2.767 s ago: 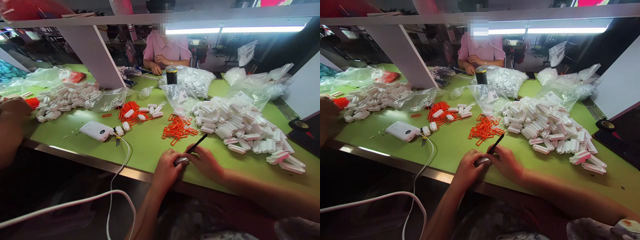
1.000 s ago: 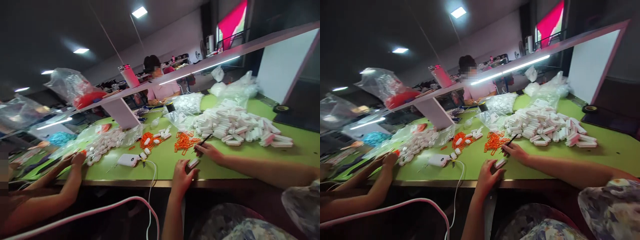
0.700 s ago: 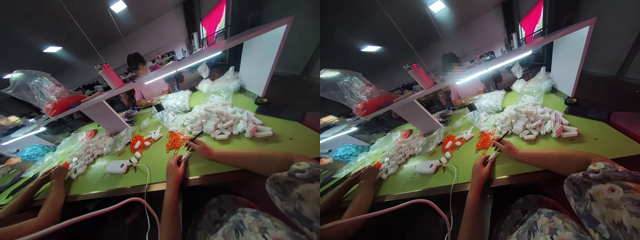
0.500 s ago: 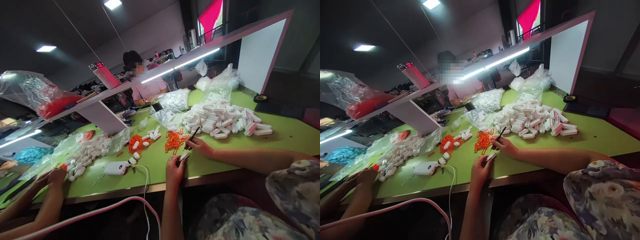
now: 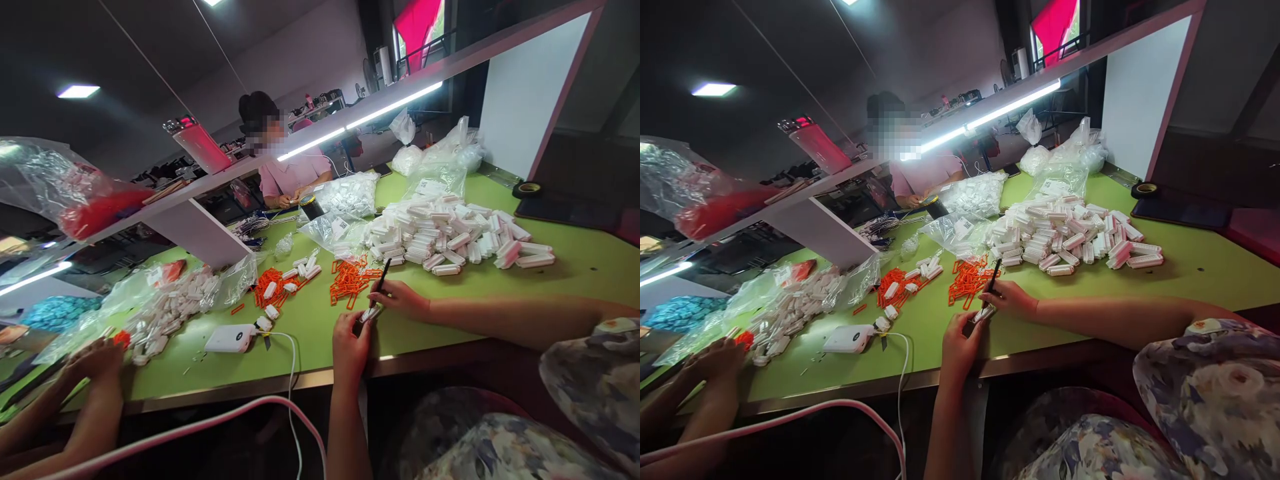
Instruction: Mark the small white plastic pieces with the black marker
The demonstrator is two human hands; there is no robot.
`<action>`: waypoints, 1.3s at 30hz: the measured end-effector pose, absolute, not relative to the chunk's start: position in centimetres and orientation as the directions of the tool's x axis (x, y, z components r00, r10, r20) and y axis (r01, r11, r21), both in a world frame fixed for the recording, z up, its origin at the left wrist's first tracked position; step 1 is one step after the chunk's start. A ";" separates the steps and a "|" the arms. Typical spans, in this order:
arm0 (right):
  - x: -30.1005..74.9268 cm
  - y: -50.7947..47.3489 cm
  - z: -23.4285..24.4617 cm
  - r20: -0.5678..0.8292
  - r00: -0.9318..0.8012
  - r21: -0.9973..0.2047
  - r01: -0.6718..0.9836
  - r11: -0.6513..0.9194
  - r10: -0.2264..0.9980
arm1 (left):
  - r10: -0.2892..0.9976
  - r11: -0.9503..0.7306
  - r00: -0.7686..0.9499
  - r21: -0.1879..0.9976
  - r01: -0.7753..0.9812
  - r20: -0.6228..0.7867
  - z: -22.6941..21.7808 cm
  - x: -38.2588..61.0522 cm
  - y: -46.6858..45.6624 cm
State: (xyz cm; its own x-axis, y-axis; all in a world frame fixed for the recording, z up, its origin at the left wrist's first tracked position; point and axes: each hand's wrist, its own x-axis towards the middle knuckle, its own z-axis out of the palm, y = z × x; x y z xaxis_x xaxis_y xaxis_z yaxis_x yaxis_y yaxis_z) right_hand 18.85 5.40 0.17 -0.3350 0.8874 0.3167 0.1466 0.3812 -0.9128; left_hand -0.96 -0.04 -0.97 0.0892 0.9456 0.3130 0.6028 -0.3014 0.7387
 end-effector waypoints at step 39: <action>18.4 5.3 0.0 0.345 -0.307 -0.874 0.239 0.423 0.887 | 0.946 -0.301 0.094 0.735 0.608 0.310 -0.7 -0.8 -0.4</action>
